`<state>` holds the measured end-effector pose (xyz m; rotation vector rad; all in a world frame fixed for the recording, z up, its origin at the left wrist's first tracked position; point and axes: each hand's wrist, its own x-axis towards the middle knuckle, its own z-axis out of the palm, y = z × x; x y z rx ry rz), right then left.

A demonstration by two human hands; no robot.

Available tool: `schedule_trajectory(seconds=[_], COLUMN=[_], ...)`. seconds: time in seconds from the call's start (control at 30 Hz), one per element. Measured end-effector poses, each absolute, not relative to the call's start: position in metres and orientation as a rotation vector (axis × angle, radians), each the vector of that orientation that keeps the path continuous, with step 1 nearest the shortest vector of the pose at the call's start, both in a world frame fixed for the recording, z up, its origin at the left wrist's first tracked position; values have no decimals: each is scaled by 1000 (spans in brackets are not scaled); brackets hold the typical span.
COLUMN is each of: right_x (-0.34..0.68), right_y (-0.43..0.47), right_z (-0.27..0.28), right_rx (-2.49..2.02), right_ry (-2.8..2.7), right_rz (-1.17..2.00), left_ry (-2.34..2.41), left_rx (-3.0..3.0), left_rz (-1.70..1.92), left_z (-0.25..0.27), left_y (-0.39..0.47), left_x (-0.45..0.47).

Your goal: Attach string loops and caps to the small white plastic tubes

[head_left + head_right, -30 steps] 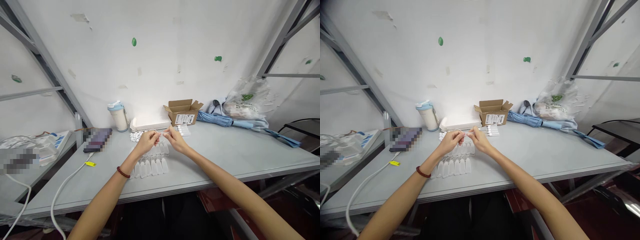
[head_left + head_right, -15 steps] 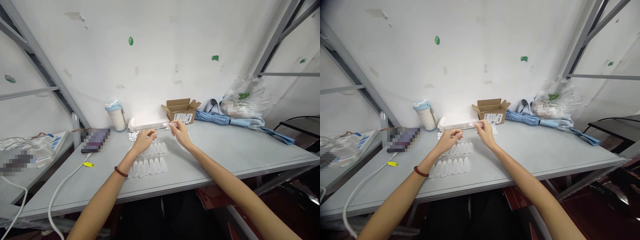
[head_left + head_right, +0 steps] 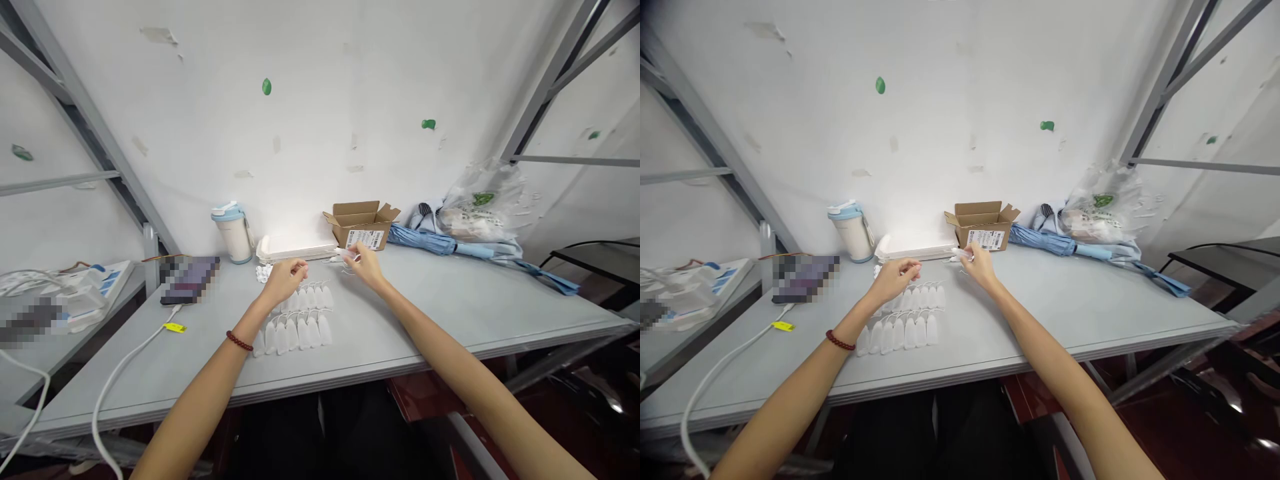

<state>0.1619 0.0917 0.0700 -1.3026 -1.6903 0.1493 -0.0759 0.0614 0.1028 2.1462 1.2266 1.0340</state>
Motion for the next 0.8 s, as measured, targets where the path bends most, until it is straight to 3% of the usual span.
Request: schedule_trajectory(seconds=[0.3,0.57,0.8], right_x=[155,162,161], right_y=[106,108,105], right_z=[61,55,58], right_rx=[-1597,-1578,-1394], right_ry=[-2060,-2104,-2036], right_rz=[-204,-231,-163], left_ry=[1334,1701,1754], left_rx=[2350,2460,2430], left_rz=[988,817,824], left_z=[99,94,89], left_y=[67,91,104], left_x=[-78,-107,-137])
